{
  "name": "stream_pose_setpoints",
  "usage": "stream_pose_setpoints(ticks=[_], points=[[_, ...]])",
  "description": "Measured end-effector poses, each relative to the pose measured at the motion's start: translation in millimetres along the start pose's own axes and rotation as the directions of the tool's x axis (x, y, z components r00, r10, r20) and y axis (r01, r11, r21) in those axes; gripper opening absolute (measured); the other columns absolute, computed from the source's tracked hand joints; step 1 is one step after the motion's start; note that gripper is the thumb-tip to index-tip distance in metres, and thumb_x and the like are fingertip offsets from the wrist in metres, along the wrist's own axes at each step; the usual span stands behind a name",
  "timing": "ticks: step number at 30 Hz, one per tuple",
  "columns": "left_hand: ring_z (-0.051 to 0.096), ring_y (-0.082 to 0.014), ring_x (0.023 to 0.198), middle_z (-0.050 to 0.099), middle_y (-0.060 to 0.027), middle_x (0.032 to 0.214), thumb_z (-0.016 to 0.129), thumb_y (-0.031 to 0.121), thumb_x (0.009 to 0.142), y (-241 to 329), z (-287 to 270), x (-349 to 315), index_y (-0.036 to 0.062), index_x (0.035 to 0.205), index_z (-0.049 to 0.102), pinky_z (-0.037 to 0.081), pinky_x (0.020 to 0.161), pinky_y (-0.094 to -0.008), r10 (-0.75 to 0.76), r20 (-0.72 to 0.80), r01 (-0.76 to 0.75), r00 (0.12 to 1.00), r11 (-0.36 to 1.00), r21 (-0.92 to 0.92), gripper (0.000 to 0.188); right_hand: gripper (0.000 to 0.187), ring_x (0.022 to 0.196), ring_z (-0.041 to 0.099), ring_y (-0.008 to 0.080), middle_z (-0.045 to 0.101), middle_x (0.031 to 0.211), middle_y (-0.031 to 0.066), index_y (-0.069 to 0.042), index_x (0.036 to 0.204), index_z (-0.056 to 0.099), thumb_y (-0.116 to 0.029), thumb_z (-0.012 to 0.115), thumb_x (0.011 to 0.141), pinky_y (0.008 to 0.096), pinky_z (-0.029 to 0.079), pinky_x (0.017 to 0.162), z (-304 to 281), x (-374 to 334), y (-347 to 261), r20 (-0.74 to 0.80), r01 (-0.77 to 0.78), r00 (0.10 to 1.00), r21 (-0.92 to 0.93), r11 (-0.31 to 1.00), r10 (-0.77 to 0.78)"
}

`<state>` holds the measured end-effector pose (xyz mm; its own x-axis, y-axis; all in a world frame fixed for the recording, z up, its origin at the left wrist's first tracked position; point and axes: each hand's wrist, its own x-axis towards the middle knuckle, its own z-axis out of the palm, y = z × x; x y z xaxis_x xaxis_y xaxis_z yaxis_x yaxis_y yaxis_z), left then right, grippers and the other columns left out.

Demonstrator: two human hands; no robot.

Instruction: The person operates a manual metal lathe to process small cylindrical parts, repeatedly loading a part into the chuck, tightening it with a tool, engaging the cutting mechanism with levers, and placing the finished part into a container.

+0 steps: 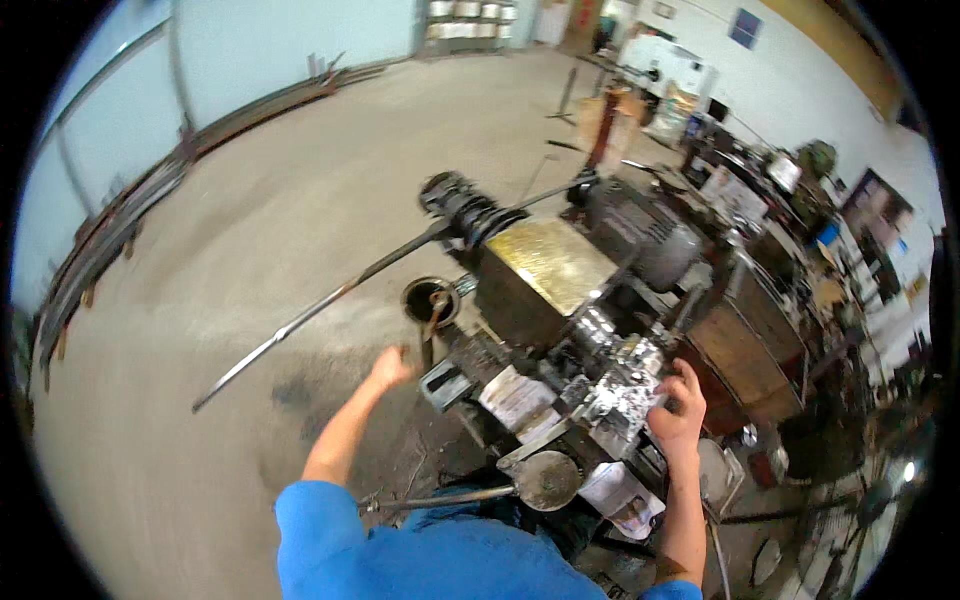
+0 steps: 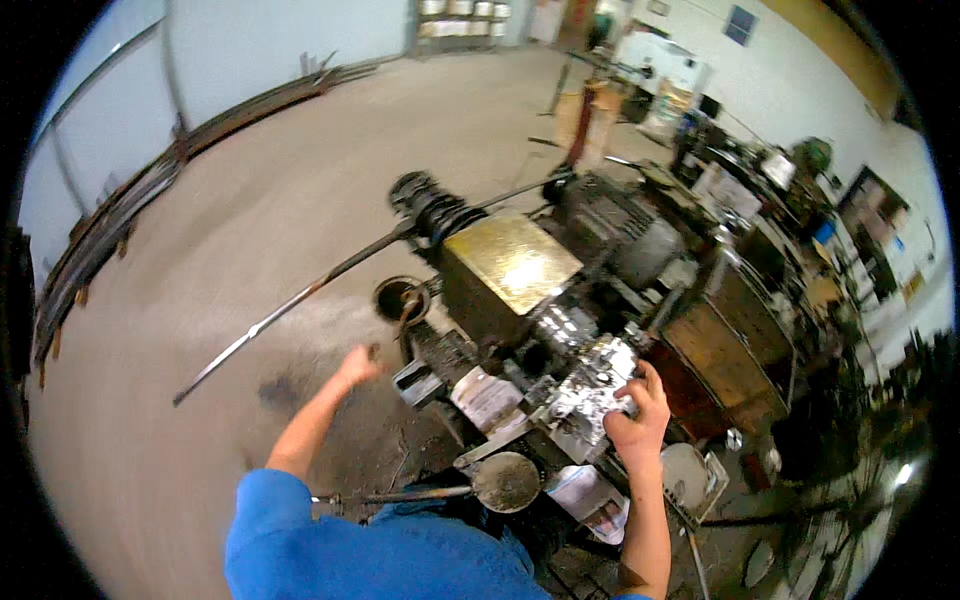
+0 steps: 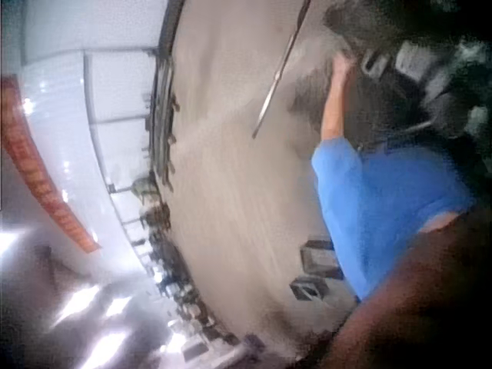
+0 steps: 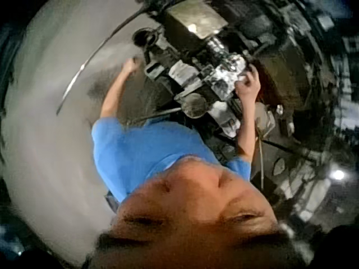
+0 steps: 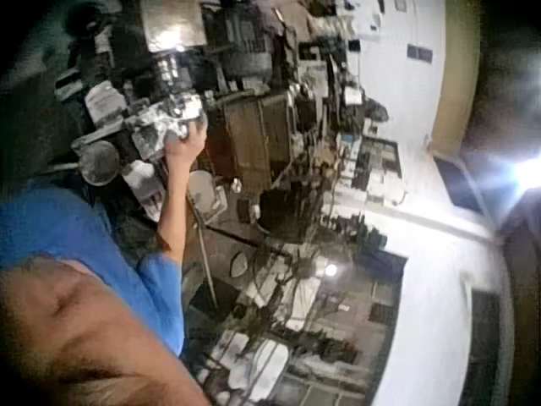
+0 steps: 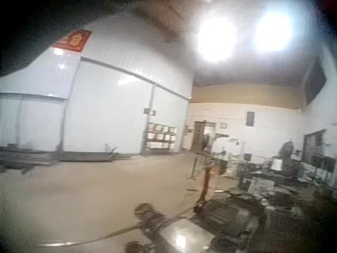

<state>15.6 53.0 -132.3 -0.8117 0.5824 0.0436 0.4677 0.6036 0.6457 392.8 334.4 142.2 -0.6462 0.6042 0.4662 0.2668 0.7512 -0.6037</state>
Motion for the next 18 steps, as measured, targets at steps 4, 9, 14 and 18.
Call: stream_pose_setpoints(ticks=[4, 9, 14, 18], points=[[0.061, -0.0336, 0.085, 0.064, -0.0174, 0.09, 0.069, 0.033, 0.065, 46.9, 64.8, -14.1, 0.0046, 0.09, 0.063, 0.05, 0.072, -0.0433, -0.122, 0.38, -0.076, 0.917, 0.882, 0.465, 0.038, 0.02, 0.096, 0.056, 0.0366, 0.056, 0.113, 0.0186, -0.001, 0.073, 0.057, -0.008, 0.056, 0.054, 0.0347, 0.046, 0.078, -49.6, -59.6, 42.9, -0.069, -0.091, 0.995, -0.279, 0.956, 0.074], [0.063, -0.0261, 0.082, 0.066, -0.0088, 0.085, 0.059, 0.014, 0.069, 39.7, 44.2, 36.4, 0.0152, 0.087, 0.064, 0.048, 0.066, -0.0391, 0.234, 0.622, -0.642, 0.747, 0.495, 0.585, 0.019, 0.026, 0.089, 0.059, 0.0336, 0.06, 0.103, 0.0171, 0.001, 0.08, 0.061, -0.007, 0.058, 0.056, 0.034, 0.048, 0.069, -122.3, -167.7, 108.3, -0.173, -0.555, 0.829, -0.383, 0.739, 0.532], [0.063, -0.0285, 0.084, 0.065, -0.0108, 0.089, 0.061, 0.019, 0.069, 48.1, 45.4, 36.4, 0.0147, 0.092, 0.064, 0.05, 0.069, -0.0401, 0.182, 0.581, -0.561, 0.793, 0.591, 0.58, 0.024, 0.06, 0.109, 0.05, 0.0343, 0.051, 0.121, 0.0179, -0.003, 0.118, 0.05, -0.013, 0.062, 0.06, 0.0483, 0.04, 0.089, -185.5, -299.0, 176.7, -0.375, -0.704, 0.597, -0.668, 0.239, 0.709], [0.062, -0.0311, 0.085, 0.065, -0.0129, 0.088, 0.063, 0.024, 0.07, 0.4, 41.5, 29.1, 0.0144, 0.1, 0.063, 0.05, 0.073, -0.0413, 0.048, 0.435, -0.292, 0.899, 0.805, 0.517, 0.032, 0.052, 0.11, 0.047, 0.0347, 0.051, 0.119, 0.0186, -0.002, 0.119, 0.05, -0.009, 0.054, 0.068, 0.0511, 0.036, 0.091, -216.4, -388.7, 258.5, -0.499, -0.692, 0.481, -0.721, -0.037, 0.721]])
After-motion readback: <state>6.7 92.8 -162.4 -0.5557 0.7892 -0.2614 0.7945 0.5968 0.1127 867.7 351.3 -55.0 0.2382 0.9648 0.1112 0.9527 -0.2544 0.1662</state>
